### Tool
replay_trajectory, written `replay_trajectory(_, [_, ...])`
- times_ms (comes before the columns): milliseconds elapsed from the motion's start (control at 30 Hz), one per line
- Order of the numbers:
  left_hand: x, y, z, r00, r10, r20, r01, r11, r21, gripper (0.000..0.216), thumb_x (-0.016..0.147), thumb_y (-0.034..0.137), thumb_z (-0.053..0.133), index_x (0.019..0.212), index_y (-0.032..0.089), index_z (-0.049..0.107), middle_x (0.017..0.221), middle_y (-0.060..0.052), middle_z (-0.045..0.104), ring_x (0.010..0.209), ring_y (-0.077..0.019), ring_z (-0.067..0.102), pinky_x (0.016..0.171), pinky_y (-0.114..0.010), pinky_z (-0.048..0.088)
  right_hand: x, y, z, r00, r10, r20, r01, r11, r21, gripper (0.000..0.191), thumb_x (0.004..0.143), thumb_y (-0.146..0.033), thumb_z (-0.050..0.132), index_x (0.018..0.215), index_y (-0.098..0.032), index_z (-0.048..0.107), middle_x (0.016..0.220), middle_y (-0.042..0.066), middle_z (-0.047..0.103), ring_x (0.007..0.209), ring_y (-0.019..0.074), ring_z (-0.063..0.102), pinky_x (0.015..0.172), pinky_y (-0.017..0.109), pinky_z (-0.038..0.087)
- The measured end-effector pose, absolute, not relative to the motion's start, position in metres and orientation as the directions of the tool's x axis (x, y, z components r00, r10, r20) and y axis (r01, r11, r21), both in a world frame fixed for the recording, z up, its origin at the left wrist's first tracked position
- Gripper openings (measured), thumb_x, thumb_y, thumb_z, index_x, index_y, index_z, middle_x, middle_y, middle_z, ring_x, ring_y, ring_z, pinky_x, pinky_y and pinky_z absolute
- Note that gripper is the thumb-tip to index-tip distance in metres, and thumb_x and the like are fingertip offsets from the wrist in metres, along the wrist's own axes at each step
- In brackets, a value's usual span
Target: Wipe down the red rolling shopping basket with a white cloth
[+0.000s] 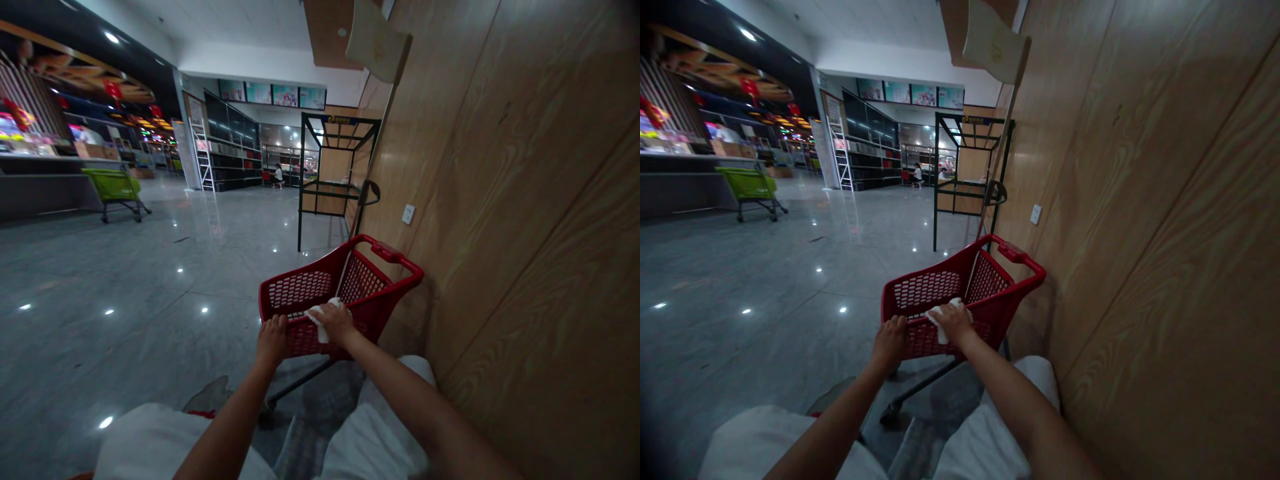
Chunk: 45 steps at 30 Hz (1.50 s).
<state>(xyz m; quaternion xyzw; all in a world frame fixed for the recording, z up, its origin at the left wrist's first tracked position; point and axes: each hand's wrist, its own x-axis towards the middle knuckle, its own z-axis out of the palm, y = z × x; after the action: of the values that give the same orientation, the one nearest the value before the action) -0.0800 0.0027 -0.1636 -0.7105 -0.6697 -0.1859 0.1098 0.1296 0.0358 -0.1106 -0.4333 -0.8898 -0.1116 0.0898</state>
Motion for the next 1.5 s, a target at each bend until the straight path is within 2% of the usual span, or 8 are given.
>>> replay_trajectory(167, [-0.091, 0.015, -0.161, 0.016, 0.917, 0.398, 0.995, -0.053, 0.082, 0.021, 0.084, 0.019, 0.043, 0.102, 0.015, 0.053, 0.100, -0.011, 0.057, 0.095, -0.0241, 0.053, 0.088, -0.037, 0.039, 0.237, 0.059, -0.079, -0.452, 0.844, 0.288, 0.886, 0.388, 0.253, 0.039, 0.097, -0.020, 0.037, 0.129, -0.036, 0.053, 0.126, 0.006, 0.058, 0.112, 0.0251, 0.048, 0.090, 0.043, 0.029])
replay_trajectory(300, [-0.082, 0.015, -0.162, -0.032, 0.901, 0.432, 0.997, -0.003, 0.079, 0.021, 0.084, 0.016, 0.041, 0.099, 0.012, 0.054, 0.096, -0.012, 0.057, 0.091, -0.0252, 0.053, 0.086, -0.038, 0.039, 0.246, 0.056, -0.077, -0.330, 0.878, 0.347, 0.938, 0.263, 0.228, 0.037, 0.097, -0.023, 0.036, 0.127, -0.034, 0.055, 0.126, 0.008, 0.057, 0.114, 0.0276, 0.046, 0.093, 0.047, 0.028])
replay_trajectory(633, [-0.081, 0.008, -0.165, -0.013, 0.903, 0.430, 0.997, -0.022, 0.077, 0.021, 0.086, 0.021, 0.043, 0.101, 0.014, 0.055, 0.098, -0.012, 0.057, 0.092, -0.0246, 0.053, 0.086, -0.039, 0.039, 0.048, 0.018, -0.135, -0.475, 0.811, 0.341, 0.859, 0.511, -0.020, 0.038, 0.098, -0.028, 0.034, 0.134, -0.032, 0.047, 0.126, 0.009, 0.056, 0.111, 0.0248, 0.049, 0.095, 0.048, 0.031])
replay_trajectory(767, [-0.094, 0.007, -0.161, 0.001, 0.923, 0.384, 0.995, -0.038, 0.089, 0.021, 0.086, 0.019, 0.042, 0.104, 0.016, 0.053, 0.101, -0.010, 0.057, 0.095, -0.0229, 0.053, 0.089, -0.037, 0.039, 0.083, 0.031, -0.123, -0.609, 0.732, 0.303, 0.782, 0.618, 0.080, 0.039, 0.098, -0.026, 0.038, 0.134, -0.037, 0.047, 0.118, 0.005, 0.061, 0.104, 0.0218, 0.052, 0.093, 0.043, 0.032])
replay_trajectory(900, [-0.098, 0.008, -0.156, -0.020, 0.923, 0.384, 0.994, -0.022, 0.106, 0.020, 0.083, 0.017, 0.045, 0.102, 0.015, 0.053, 0.101, -0.011, 0.057, 0.095, -0.0232, 0.053, 0.090, -0.038, 0.039, 0.188, 0.051, -0.094, -0.617, 0.743, 0.259, 0.786, 0.577, 0.220, 0.042, 0.096, -0.020, 0.040, 0.134, -0.036, 0.049, 0.121, 0.006, 0.061, 0.106, 0.0221, 0.052, 0.090, 0.040, 0.031])
replay_trajectory(1133, [-0.074, 0.010, -0.158, -0.067, 0.900, 0.432, 0.994, 0.021, 0.111, 0.019, 0.081, 0.016, 0.043, 0.097, 0.014, 0.054, 0.098, -0.012, 0.058, 0.092, -0.0250, 0.053, 0.087, -0.039, 0.039, 0.248, 0.050, -0.072, -0.326, 0.896, 0.303, 0.929, 0.243, 0.280, 0.038, 0.096, -0.022, 0.037, 0.130, -0.027, 0.053, 0.126, 0.013, 0.056, 0.113, 0.0293, 0.048, 0.088, 0.045, 0.031])
replay_trajectory(1367, [-0.059, 0.007, -0.164, -0.030, 0.895, 0.444, 0.995, -0.017, 0.102, 0.024, 0.084, 0.017, 0.041, 0.103, 0.012, 0.056, 0.101, -0.014, 0.058, 0.093, -0.0258, 0.052, 0.087, -0.039, 0.038, 0.079, 0.017, -0.118, -0.485, 0.828, 0.280, 0.870, 0.490, 0.058, 0.037, 0.098, -0.024, 0.033, 0.131, -0.026, 0.050, 0.118, 0.012, 0.059, 0.106, 0.0251, 0.051, 0.088, 0.043, 0.035])
replay_trajectory(1500, [-0.067, 0.002, -0.163, 0.059, 0.902, 0.427, 0.990, -0.109, 0.093, 0.027, 0.086, 0.022, 0.044, 0.109, 0.015, 0.054, 0.105, -0.012, 0.058, 0.099, -0.0247, 0.052, 0.089, -0.038, 0.039, 0.059, 0.014, -0.123, -0.571, 0.769, 0.287, 0.812, 0.580, 0.061, 0.037, 0.099, -0.024, 0.035, 0.132, -0.028, 0.049, 0.115, 0.010, 0.061, 0.103, 0.0229, 0.052, 0.088, 0.042, 0.036])
